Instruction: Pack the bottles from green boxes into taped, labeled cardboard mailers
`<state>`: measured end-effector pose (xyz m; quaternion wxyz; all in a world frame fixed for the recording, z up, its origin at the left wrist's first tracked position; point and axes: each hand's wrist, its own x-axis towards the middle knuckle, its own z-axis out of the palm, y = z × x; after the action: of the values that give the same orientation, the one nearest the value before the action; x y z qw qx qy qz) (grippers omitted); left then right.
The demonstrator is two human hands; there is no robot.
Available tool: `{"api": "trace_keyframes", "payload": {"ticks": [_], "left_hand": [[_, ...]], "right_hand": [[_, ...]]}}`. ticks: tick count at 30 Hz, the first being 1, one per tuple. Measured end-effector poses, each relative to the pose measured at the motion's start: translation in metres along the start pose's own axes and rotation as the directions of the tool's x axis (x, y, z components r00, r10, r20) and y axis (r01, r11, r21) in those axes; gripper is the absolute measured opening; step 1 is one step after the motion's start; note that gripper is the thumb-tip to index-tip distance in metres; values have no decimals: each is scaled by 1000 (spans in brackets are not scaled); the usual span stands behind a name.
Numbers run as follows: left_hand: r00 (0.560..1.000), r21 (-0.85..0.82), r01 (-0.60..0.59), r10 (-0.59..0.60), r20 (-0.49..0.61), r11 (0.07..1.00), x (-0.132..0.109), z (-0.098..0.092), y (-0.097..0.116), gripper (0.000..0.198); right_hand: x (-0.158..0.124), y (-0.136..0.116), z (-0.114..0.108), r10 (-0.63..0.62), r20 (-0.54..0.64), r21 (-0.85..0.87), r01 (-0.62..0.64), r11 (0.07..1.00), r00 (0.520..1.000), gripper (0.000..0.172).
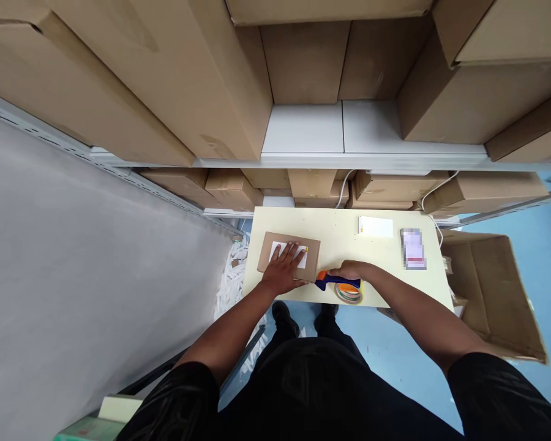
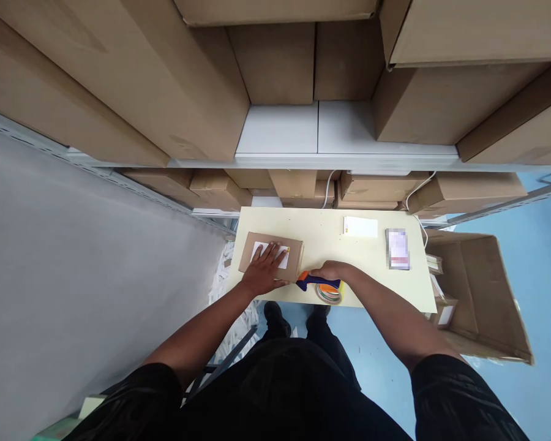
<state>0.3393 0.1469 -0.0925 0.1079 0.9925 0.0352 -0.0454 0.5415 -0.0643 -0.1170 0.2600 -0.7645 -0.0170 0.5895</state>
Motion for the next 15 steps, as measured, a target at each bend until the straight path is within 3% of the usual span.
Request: {"api": "trace_keyframes", "payload": {"ticks": [2, 4, 6, 9, 12, 15], "left_hand": [[999, 5, 25, -25, -20, 1000, 2, 2, 1, 106], [998, 10, 48, -48, -37, 999, 3, 4, 2, 106], [998, 9, 49, -49, -46, 999, 4, 5, 3, 106], [997, -1, 41, -41, -61, 999, 4, 6, 3, 106], [996, -11, 40, -41, -73, 999, 2, 5, 3, 105], [997, -15, 26, -27, -73, 1000, 2, 5, 1, 106]], "right_hand": [[-13, 13, 15, -9, -32, -284, -1, 959, 999, 48], [-28, 34, 34, -205, -89, -384, 157, 910, 975, 53], [-41, 59, 47, -271, -105, -391, 211, 896, 957, 55], [-56, 92, 48, -193, -269, -258, 122, 958, 944, 54], [-63, 112, 39, -175, -489, -178, 99, 979, 855, 45], [-57, 114, 29, -370, -597, -417, 119, 901, 712, 28]]}}
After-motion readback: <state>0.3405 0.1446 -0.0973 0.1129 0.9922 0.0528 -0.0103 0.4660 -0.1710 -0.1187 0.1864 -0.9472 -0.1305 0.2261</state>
